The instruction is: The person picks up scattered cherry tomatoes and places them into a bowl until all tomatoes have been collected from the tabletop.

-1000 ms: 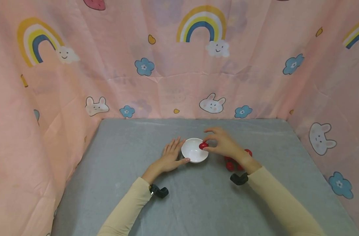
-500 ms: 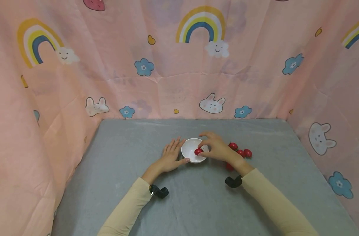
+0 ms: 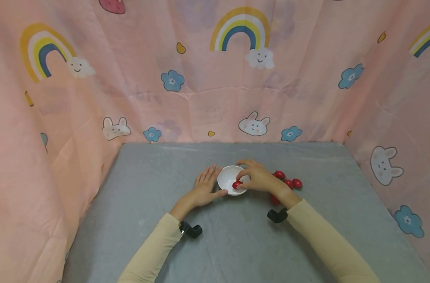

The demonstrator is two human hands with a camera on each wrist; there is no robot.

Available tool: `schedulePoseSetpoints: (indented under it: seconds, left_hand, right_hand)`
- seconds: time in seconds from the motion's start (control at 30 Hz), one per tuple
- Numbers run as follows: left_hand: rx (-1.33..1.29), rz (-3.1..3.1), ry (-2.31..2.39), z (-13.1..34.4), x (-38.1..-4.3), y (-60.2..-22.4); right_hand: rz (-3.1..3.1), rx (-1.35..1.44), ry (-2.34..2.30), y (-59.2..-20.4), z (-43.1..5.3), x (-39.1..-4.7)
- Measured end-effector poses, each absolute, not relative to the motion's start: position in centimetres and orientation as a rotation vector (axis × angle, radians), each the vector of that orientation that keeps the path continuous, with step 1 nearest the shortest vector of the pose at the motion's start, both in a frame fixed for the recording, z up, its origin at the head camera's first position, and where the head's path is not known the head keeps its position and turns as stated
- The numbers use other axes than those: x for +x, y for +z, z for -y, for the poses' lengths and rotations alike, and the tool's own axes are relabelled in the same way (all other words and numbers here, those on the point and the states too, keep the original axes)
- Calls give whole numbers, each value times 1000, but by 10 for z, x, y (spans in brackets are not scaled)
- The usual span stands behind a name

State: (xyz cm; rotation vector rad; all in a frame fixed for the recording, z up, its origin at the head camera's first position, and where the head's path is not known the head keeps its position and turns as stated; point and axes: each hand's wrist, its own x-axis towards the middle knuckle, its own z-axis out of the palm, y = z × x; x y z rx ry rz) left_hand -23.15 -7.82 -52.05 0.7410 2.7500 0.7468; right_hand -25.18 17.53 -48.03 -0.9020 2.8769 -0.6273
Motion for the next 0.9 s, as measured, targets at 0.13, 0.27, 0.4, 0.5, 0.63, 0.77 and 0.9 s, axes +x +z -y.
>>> schedulePoseSetpoints:
  seconds: [0.13,0.27,0.4,0.5,0.63,0.77,0.9]
  left_hand:
    - [737,-2750,744,78,-231,-521]
    - [740,-2747,749,78,-232,-522]
    - [741,-2749,753,78,-232,-522]
    - [744,-2752,754,78,-233,-522]
    - [745,-2754,755,78,-233,-522]
    - [756,-2765,761,78,-233,-522]
    - [752,-2764,752,78,-233,-523]
  right_hand:
    - [-2869,-893,-632,-479,-176,-251]
    - [-2874,-870,-624,-478,-178,-253]
    - [-2896,-872,-615,-475,-181,-255]
    - [-2901,-880,-625,-470,-185,-257]
    - [-2896,-872,-689,-465,-195,-259]
    - [-2929,-864,-726,-464,-211,-263]
    - [-2968,-835,-744,-466,-229,-265]
